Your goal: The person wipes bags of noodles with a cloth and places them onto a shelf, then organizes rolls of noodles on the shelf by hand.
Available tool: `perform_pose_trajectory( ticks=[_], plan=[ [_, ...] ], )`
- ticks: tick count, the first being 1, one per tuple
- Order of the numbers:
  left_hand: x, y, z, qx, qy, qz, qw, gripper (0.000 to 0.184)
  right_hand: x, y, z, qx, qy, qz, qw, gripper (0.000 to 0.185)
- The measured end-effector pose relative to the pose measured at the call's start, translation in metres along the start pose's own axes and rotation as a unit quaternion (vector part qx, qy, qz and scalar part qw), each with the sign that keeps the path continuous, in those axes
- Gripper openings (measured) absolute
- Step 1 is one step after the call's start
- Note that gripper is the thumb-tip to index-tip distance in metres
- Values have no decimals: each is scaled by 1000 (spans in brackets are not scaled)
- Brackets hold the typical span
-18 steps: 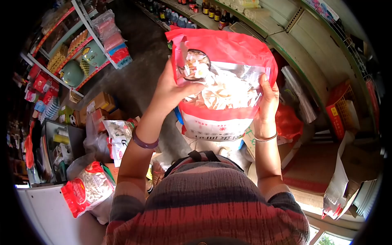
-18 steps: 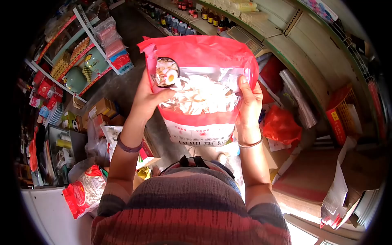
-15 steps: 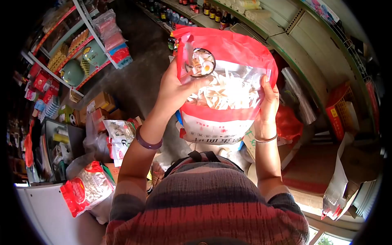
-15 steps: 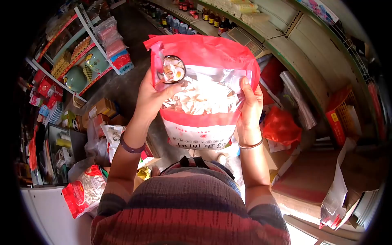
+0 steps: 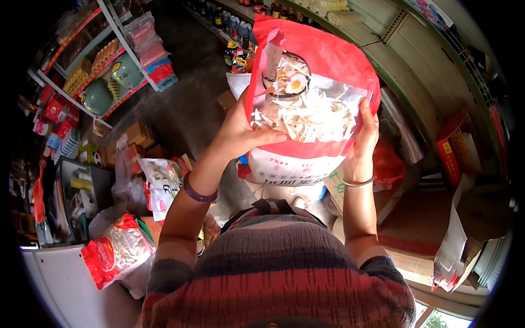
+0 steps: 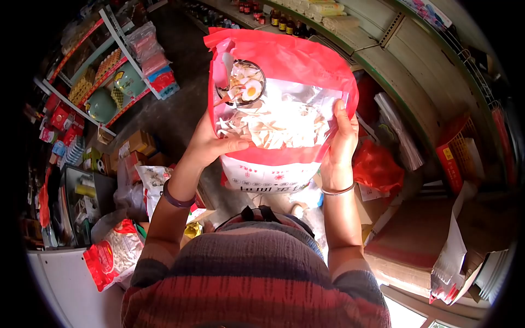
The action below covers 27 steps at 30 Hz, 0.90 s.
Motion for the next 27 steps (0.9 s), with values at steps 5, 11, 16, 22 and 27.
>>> perform_pose_trajectory(
  ticks=[5, 11, 16, 22, 27],
  plan=[
    [-2, 0, -6, -16, -6, -29, 999, 80, 0, 2, 2, 4, 10, -2, 1000, 21],
    [3, -1, 0, -18, 38, -56, 998, 58, -2, 2, 9, 27, 5, 7, 1000, 21],
    [4, 2, 11, 0, -25, -80, 996, 46, 5, 2, 8, 21, 8, -9, 1000, 19],
    [2, 7, 14, 38, -55, -86, 994, 39, 1, 0, 10, 3, -2, -24, 1000, 15],
    [1, 9, 24, 69, -113, -93, 987, 36, 0, -4, 13, -1, 18, -35, 999, 16]
  ],
)
Point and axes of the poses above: each hand's wrist, its own y-axis towards the middle knuckle, its own x-axis out of the back of the hand, z = x × y, the point moved 10 cm from there along y, towards the middle knuckle, and after that the axes turned 11 degrees about y, right-handed, at the moved point
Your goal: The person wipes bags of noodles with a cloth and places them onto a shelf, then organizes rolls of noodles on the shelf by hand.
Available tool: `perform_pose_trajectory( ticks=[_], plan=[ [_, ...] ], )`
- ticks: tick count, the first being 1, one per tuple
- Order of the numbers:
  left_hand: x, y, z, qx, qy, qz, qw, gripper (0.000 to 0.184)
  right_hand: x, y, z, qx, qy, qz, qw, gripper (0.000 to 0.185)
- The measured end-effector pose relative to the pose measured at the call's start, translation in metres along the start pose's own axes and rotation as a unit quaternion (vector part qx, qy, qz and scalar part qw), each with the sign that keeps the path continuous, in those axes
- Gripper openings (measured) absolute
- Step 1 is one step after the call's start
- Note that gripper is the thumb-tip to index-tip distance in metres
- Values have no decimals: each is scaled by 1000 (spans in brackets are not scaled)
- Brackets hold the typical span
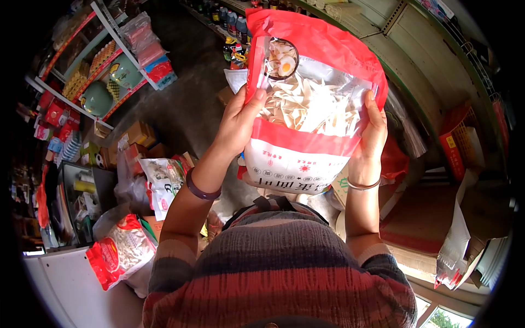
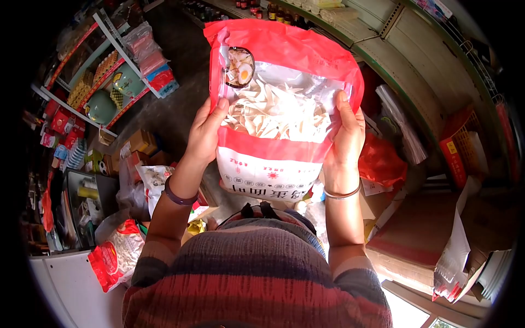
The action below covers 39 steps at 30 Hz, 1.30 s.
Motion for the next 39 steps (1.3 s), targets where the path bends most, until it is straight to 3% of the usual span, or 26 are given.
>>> perform_pose_trajectory(
  ticks=[13, 19, 25, 28, 31, 33, 36, 38, 39],
  plan=[
    [5, 0, 13, 50, -92, -24, 994, 32, -9, -7, 6, -19, -15, 8, 1000, 12],
    [7, -2, 14, 61, -125, -49, 989, 33, -11, -10, 12, 4, -55, 39, 998, 20],
    [7, -6, 9, 55, -93, -51, 993, 31, -6, -9, 22, 13, -131, 60, 990, 22],
    [3, -8, 3, 53, -80, -46, 994, 31, -2, -3, 28, 45, -129, 57, 989, 30],
    [5, -9, 7, 56, -49, -36, 997, 30, -15, -8, 52, 163, -210, 34, 963, 39],
    [2, -14, -9, 37, -1, -33, 999, 30, -53, -27, 84, 380, -424, 71, 819, 45],
    [1, -13, -15, 42, 47, -7, 998, 29, -120, -59, 86, 529, -564, 187, 605, 44],
    [0, -8, -19, 39, 77, 15, 996, 28, -152, -70, 65, 529, -620, 332, 475, 40],
    [-1, -4, -25, 29, 94, 25, 995, 28, -165, -70, 54, 499, -622, 383, 467, 38]
  ],
)
Point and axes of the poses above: each hand's wrist, its own y-axis towards the middle knuckle, its own x-axis out of the back of the hand, z = x × y, the point moved 10 cm from there along y, towards the middle knuckle, and after that the axes turned 11 degrees about y, right-handed, at the moved point
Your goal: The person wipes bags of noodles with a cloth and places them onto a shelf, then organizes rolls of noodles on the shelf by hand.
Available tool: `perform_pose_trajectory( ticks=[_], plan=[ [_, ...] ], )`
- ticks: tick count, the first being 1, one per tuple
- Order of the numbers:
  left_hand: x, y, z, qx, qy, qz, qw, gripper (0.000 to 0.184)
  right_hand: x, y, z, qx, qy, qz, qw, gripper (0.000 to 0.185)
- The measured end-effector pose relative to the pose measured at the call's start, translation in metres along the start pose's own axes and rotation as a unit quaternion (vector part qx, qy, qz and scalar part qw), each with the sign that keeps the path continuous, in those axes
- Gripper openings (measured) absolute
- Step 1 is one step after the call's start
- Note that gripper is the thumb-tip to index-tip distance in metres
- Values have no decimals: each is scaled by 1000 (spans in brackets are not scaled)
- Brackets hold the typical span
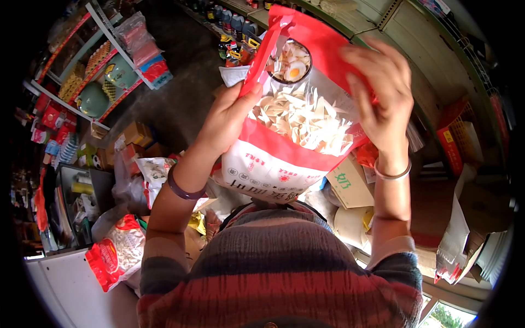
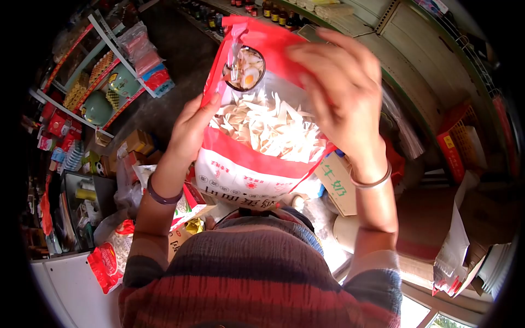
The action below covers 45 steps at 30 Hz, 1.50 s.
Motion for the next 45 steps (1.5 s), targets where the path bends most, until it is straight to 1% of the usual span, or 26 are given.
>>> perform_pose_trajectory(
  ticks=[1, 2, 5, 6, 9, 10, 13, 14, 15, 17, 18, 19, 20, 21, 22, 24, 25, 26, 27, 29, 30, 33, 36, 39, 42, 45],
  plan=[
    [0, 3, -8, -12, 17, 8, 1000, 27, -12, 12, 7, 21, 30, 47, 998, 35],
    [3, 5, -14, -9, 46, 8, 999, 28, -18, 21, 7, 40, 52, 67, 996, 36],
    [-3, 11, -44, -48, 155, 79, 984, 29, -18, 45, 4, 71, 65, 82, 992, 35],
    [2, 14, -46, -48, 178, 58, 981, 30, -17, 50, 3, 87, 61, 86, 991, 32],
    [1, 9, -57, -38, 199, 126, 971, 29, -22, 53, 11, 68, 92, 175, 978, 29],
    [1, 6, -52, -18, 227, 148, 962, 30, -24, 49, 14, 76, 104, 179, 975, 24],
    [-6, -11, -16, 103, 277, 271, 916, 32, -45, 22, 18, 15, 153, 276, 949, 21],
    [-12, -22, -14, 113, 291, 274, 910, 34, -55, 12, 21, 5, 170, 318, 933, 18],
    [-28, -29, -2, 107, 200, 320, 920, 35, -65, -1, 24, -19, 189, 367, 910, 19],
    [-25, -42, 21, 160, 227, 314, 908, 36, -85, -30, 28, -66, 221, 462, 856, 20],
    [-22, -40, 28, 156, 203, 297, 920, 38, -88, -37, 31, -64, 236, 460, 853, 24],
    [-21, -38, 30, 151, 180, 279, 931, 39, -92, -43, 31, -87, 278, 456, 841, 25],
    [-13, -43, 39, 205, 217, 271, 915, 46, -96, -46, 29, -109, 318, 450, 827, 27],
    [-14, -43, 39, 198, 232, 268, 914, 47, -101, -49, 26, -130, 355, 441, 814, 28],
    [-13, -42, 39, 192, 248, 264, 912, 48, -102, -51, 28, -90, 359, 428, 825, 30],
    [-12, -43, 45, 197, 249, 274, 908, 52, -113, -60, 28, -177, 401, 504, 744, 29],
    [-13, -45, 50, 217, 247, 283, 901, 49, -118, -67, 28, -219, 418, 538, 698, 29],
    [-15, -47, 53, 236, 245, 292, 894, 46, -122, -74, 29, -214, 422, 561, 679, 31],
    [-17, -50, 58, 256, 243, 303, 885, 43, -125, -84, 28, -274, 430, 588, 628, 31],
    [-21, -49, 64, 255, 210, 315, 890, 43, -127, -101, 30, -386, 436, 630, 514, 31],
    [-23, -51, 66, 256, 192, 320, 892, 42, -128, -99, 37, -385, 466, 618, 502, 34],
    [-22, -52, 63, 254, 225, 311, 888, 41, -134, -109, 36, -398, 439, 638, 492, 35],
    [-25, -54, 81, 244, 221, 368, 870, 57, -140, -116, 41, -389, 433, 667, 466, 35],
    [-21, -53, 85, 236, 242, 364, 868, 57, -145, -122, 42, -404, 475, 643, 445, 32],
    [-22, -53, 87, 237, 196, 359, 881, 57, -150, -125, 41, -413, 475, 640, 440, 30],
    [-19, -55, 87, 258, 214, 350, 875, 58, -152, -126, 40, -407, 426, 671, 450, 29]
  ],
)
Point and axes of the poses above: each hand's wrist, its own y-axis towards the middle knuckle, its own x-axis out of the back of the hand, z = x × y, the point moved 10 cm from there along y, towards the middle knuckle, and after that the axes turned 11 degrees about y, right-handed, at the moved point
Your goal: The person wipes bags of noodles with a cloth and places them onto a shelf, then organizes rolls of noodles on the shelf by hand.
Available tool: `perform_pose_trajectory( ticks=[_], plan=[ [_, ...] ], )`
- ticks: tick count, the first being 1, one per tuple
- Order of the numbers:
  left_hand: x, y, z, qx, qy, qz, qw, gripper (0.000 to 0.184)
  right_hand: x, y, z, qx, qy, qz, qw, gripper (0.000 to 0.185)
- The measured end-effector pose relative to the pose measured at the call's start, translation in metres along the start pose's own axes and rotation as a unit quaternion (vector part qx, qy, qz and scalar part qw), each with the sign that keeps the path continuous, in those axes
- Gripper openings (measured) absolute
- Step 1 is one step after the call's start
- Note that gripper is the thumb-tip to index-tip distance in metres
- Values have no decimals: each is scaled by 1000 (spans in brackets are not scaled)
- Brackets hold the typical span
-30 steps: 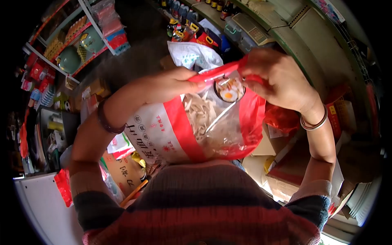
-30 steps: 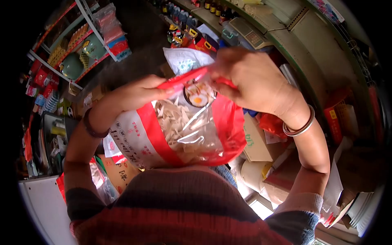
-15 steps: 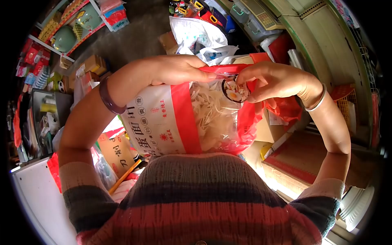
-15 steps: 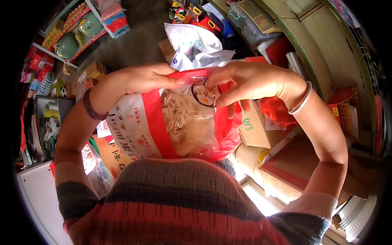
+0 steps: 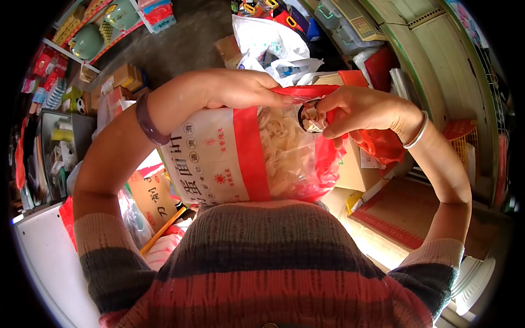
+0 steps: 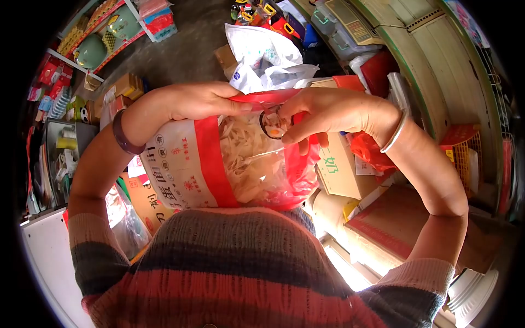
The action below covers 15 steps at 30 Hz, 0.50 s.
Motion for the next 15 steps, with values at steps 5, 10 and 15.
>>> perform_pose_trajectory(
  ticks=[5, 10, 15],
  plan=[
    [5, 0, 0, 0, 12, -17, 1000, 58, 2, 6, -3, 16, 4, -13, 1000, 25],
    [2, -1, -3, 42, -18, -1, 999, 42, 1, 12, -6, 8, -4, -10, 1000, 26],
    [3, 1, 7, 48, -40, -1, 998, 43, -2, 14, 3, 44, -15, -4, 999, 29]
  ],
)
Point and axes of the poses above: each hand's wrist, its own y-axis towards the middle knuckle, its own x-axis out of the back of the hand, z = x × y, the point moved 10 cm from there along y, towards the middle knuckle, and after that the axes turned 11 degrees about y, right-handed, at the moved point
